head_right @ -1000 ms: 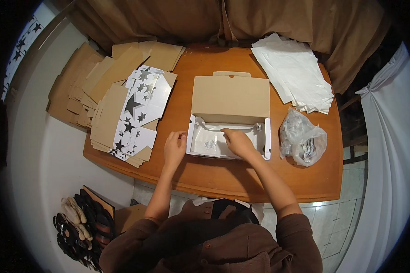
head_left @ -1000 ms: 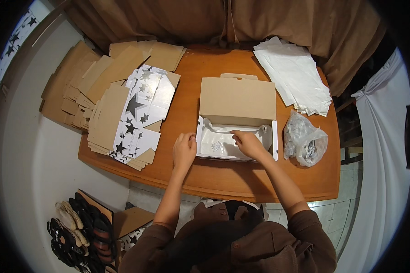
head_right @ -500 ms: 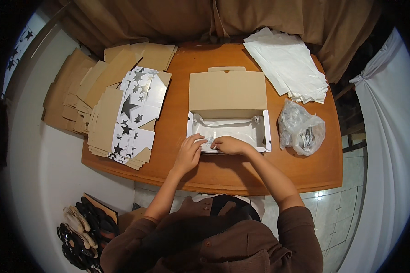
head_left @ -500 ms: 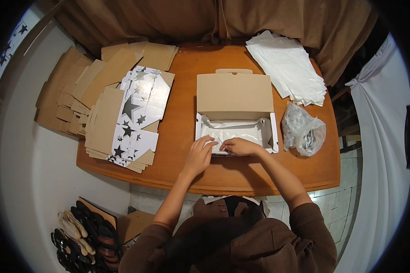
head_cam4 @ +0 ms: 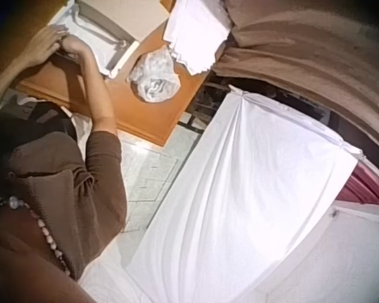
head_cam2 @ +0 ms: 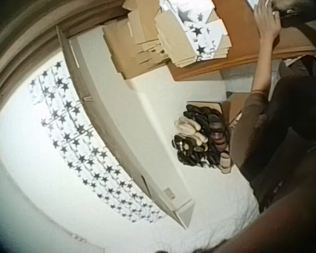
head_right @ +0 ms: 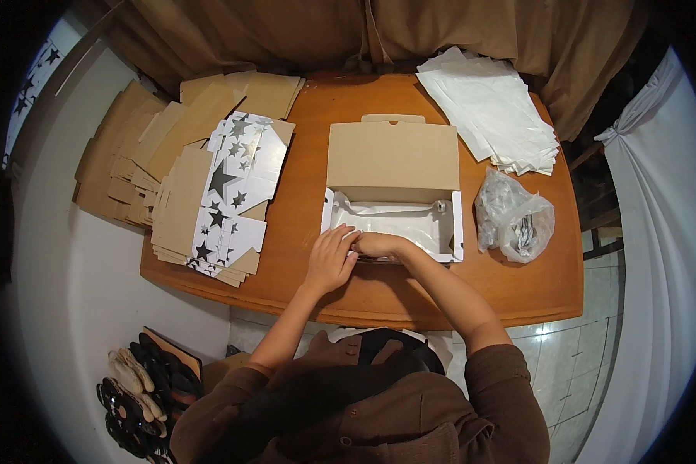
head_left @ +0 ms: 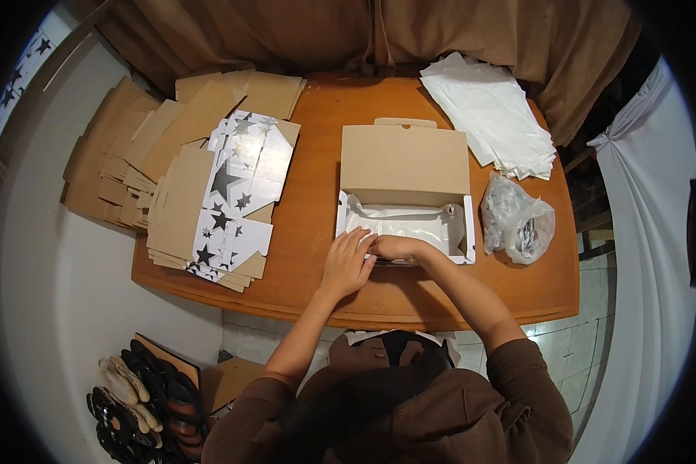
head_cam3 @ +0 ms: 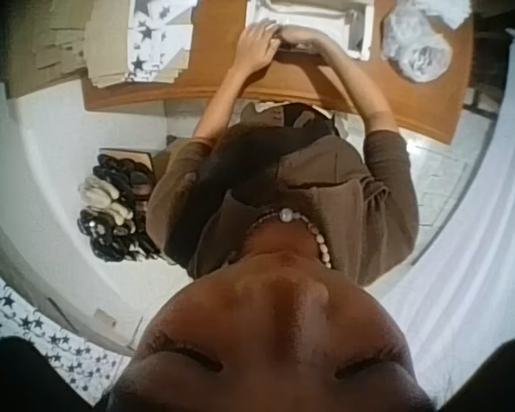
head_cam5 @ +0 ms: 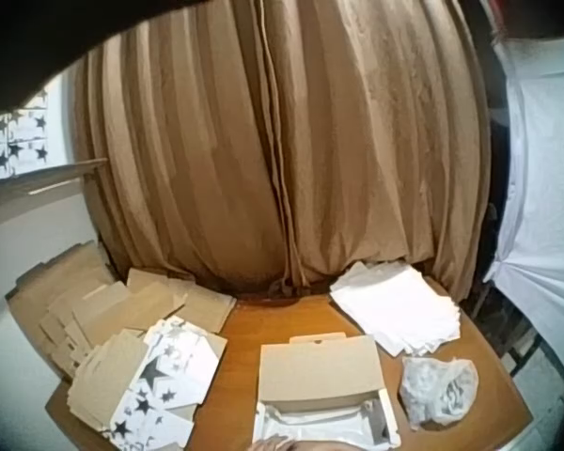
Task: Folding cardboard shoe boxes, lining them with tissue paper, and stacking them on a shelf.
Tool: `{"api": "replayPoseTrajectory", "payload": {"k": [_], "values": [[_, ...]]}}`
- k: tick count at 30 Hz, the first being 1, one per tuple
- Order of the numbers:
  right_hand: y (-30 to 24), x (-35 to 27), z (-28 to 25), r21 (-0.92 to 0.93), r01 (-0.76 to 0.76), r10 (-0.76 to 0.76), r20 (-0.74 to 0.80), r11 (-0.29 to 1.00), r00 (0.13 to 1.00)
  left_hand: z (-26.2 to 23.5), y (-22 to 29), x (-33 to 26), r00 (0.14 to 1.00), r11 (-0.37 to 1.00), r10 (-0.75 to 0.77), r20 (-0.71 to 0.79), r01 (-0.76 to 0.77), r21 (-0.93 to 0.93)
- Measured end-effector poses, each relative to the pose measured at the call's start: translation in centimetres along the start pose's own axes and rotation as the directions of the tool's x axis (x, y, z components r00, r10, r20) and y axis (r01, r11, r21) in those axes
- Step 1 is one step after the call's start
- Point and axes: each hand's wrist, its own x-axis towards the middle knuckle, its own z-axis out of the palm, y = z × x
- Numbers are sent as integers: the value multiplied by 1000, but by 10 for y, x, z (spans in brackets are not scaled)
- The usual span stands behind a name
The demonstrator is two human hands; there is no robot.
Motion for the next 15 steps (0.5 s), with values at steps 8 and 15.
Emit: {"api": "replayPoseTrajectory", "payload": {"k": [8, 15], "values": [[2, 4, -6, -198, 83, -69, 74, 977, 995, -2, -3, 0, 999, 1000, 15, 30, -15, 1], [13, 2, -22, -348, 67, -22, 131, 935, 991, -2, 0, 1, 999, 998, 40, 27, -41, 39]]}}
